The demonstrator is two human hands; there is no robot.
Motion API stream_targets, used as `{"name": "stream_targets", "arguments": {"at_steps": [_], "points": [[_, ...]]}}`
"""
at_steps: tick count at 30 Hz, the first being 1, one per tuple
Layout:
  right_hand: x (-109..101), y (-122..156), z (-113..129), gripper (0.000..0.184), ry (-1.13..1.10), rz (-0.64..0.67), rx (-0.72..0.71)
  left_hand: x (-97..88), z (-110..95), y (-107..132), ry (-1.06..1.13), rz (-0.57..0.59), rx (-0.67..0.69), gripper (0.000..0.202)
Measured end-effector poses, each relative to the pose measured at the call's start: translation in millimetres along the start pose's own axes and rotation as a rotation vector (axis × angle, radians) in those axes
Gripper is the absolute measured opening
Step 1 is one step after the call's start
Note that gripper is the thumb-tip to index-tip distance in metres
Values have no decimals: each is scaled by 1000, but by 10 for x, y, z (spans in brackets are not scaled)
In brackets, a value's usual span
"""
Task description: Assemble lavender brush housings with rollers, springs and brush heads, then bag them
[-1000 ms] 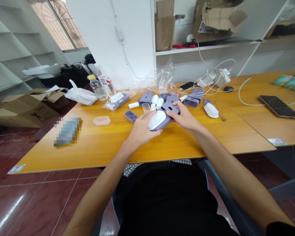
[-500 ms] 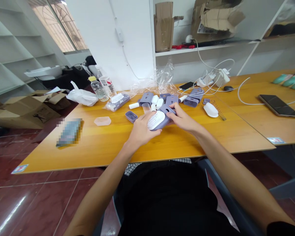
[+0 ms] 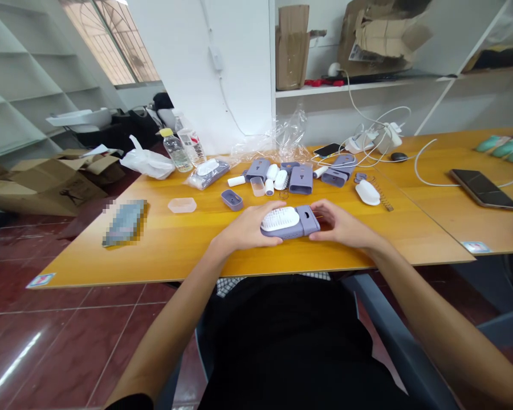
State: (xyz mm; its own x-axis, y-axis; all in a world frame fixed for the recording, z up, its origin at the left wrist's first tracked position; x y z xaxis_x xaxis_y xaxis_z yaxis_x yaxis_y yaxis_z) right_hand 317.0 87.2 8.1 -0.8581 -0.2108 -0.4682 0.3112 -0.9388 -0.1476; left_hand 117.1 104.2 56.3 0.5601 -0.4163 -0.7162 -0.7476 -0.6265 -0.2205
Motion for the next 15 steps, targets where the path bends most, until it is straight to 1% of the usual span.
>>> {"name": "stream_targets", "arguments": {"at_steps": [2,4,7,9,11,15], "points": [[-60,161,-44,76,62,-97,-19,66,-56,-3,7,39,29,84],[-66,260,-54,80,192,-145,-16,78,-57,6,-32,19,14,83],[-33,303,24,73,464,-166,-36,-12,44,83,-152,-57,-73,87],[-22,307,98,70,582,-182,-73,-70,143,173,-190,-60,-123,90],[-26,316,134,69,617,-192,-97,-135,236,271,-178,-69,-148,87],[-46,335,100,68,584,-174,-83,-237,369,432,-104,-142,-177,80]]}}
Point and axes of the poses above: each hand's wrist, its own y-axis away from the middle knuckle, its own x-axis out of the palm, z = x × y, the point moved 9 cm from there along -y, towards the middle knuckle, and after that the axes turned 11 degrees about y, right-handed, at the moved point
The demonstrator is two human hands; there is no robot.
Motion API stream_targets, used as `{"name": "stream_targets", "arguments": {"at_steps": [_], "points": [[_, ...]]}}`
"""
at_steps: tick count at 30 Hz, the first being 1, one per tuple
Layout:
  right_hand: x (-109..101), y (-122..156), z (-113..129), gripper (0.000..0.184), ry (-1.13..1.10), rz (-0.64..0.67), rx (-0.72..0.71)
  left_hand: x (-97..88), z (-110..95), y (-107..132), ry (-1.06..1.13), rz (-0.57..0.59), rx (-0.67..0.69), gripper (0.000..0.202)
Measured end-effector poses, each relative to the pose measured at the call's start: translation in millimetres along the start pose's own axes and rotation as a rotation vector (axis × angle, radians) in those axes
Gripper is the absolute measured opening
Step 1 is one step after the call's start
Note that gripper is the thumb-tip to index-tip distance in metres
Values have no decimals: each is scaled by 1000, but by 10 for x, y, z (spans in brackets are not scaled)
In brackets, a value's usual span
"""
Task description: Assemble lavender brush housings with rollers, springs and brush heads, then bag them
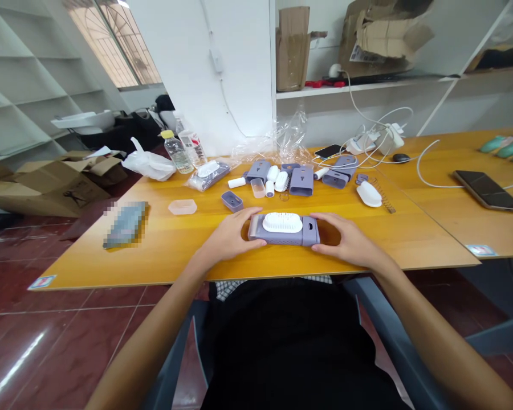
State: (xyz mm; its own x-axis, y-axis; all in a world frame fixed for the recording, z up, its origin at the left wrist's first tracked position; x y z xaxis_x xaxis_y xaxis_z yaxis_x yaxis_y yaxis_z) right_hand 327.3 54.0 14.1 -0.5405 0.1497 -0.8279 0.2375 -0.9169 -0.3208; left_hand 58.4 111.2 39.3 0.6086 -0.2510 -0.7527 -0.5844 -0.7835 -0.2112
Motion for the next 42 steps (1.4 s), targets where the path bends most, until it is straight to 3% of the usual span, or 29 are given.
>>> {"name": "stream_targets", "arguments": {"at_steps": [9,42], "points": [[16,1,-7,69,-70,46,-7,-8,-74,131,92,-69,52,62],[-10,-7,72,70,-44,61,-17,-9,-53,94,109,-22,82,68]]}}
Point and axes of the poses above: each hand's wrist, its own y-axis away from the middle knuckle, its own x-axis out of the palm, z = x × y, the point moved 9 cm from there along -y, towards the middle knuckle, and after that the axes turned 11 degrees about y, right-handed, at the moved point
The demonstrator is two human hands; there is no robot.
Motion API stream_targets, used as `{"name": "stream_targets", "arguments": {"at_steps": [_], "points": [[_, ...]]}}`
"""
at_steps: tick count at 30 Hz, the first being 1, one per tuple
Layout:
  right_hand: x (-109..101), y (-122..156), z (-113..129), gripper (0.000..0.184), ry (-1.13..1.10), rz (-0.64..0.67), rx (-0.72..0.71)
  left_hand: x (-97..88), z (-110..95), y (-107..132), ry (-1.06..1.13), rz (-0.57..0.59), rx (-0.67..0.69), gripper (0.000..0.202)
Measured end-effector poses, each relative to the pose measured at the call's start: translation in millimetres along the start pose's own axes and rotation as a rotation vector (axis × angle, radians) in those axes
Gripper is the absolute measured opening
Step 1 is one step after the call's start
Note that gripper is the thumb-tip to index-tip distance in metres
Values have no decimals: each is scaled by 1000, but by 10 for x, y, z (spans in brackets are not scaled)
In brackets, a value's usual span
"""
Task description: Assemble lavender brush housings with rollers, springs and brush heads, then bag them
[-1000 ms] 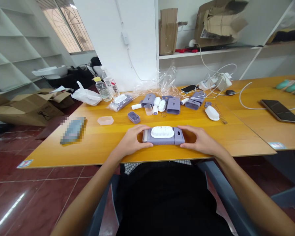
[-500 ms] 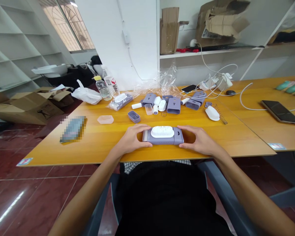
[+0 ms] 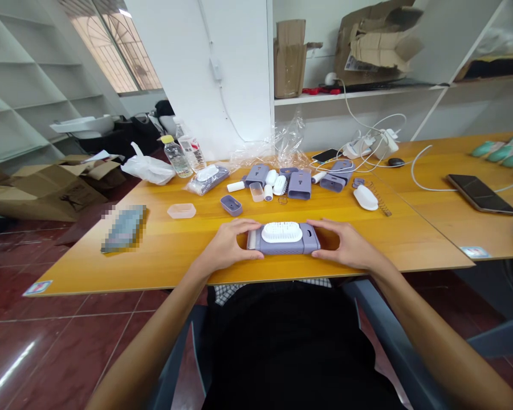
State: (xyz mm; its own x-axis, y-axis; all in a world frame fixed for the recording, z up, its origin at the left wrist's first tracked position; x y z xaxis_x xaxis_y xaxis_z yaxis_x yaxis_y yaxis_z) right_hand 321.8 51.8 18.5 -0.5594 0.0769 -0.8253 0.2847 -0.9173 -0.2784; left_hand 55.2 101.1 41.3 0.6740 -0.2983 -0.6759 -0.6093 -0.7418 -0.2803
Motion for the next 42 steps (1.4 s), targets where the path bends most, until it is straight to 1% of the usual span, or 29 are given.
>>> {"name": "stream_targets", "arguments": {"at_steps": [7,13,18,20,22,25,28,31,36,40,42], "points": [[39,12,-61,73,28,17,-22,7,-34,8,16,-18,9,66],[71,32,-86,74,89,17,-1,15,-46,32,-11,-43,-33,67],[78,31,-57,74,103,-15,-7,44,-54,25,-28,-42,-24,67],[87,12,-48,75,98,-33,-10,63,-46,15,-40,-60,-25,65],[98,-12,-52,76,107,-52,-2,83,-24,12,-66,-91,-31,65],[92,-35,-96,75,154,-89,39,120,53,30,-142,-117,-61,71],[61,-22,-141,71,186,-130,63,148,163,64,-237,-97,-110,72],[44,0,-154,67,160,-143,41,170,214,80,-294,-47,-122,64],[39,2,-163,67,149,-143,41,214,119,62,-333,33,-44,52],[47,-11,-163,65,161,-132,41,215,94,56,-358,37,-29,51],[29,-6,-186,63,193,-159,47,214,118,58,-378,29,-46,51]]}}
Point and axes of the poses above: each hand's wrist, its own y-axis away from the middle knuckle, its own x-axis out of the palm, z = x × y, the point moved 9 cm from there along -y, towards the middle knuckle, and after that the axes turned 11 degrees about y, right-handed, at the moved point
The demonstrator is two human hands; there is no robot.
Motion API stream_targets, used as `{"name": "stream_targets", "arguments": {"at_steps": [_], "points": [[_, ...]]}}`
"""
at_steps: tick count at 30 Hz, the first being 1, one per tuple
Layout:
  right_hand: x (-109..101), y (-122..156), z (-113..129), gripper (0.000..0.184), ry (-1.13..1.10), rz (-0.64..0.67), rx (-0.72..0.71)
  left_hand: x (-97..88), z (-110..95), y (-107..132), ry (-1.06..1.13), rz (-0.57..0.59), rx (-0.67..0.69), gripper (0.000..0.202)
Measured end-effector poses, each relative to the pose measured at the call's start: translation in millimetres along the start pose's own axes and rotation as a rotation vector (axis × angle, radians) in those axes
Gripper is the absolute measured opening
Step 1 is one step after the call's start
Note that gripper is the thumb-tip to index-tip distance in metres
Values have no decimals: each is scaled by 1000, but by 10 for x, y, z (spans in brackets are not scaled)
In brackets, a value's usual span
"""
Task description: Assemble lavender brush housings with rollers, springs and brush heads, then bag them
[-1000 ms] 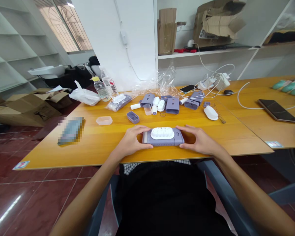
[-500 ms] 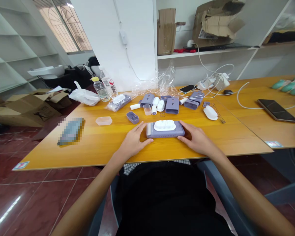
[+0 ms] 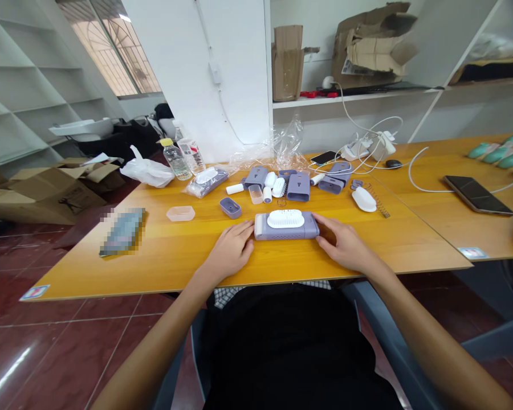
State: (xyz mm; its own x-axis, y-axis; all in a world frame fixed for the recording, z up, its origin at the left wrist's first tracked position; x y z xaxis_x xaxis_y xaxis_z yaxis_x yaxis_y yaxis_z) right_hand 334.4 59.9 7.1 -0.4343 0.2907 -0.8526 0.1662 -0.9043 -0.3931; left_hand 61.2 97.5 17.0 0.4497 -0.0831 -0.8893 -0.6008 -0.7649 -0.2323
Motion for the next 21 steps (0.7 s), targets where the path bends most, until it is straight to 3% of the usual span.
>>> {"name": "stream_targets", "arguments": {"at_steps": [6,11,17,21], "points": [[72,52,-49,67,165,-19,-31,16,126,31,-101,-8,-118,53],[76,112,-211,59,324,-42,133,-52,291,58,-125,-57,-170,52],[175,100,-211,63,440,191,183,-17,373,55,-168,7,-205,58],[187,95,-191,65,498,278,200,15,353,53,-189,47,-227,60]]}}
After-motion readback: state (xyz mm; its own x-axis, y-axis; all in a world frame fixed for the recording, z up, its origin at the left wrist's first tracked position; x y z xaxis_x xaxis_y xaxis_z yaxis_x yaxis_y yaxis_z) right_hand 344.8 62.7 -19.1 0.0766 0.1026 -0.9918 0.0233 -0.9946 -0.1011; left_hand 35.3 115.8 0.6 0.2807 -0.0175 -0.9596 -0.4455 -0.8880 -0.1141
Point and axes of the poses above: each hand's wrist, its own y-axis away from the middle knuckle, its own x-axis out of the palm, z = x × y, the point moved 9 cm from there along -y, towards the middle knuckle, and after that the axes turned 11 degrees about y, right-handed, at the moved point
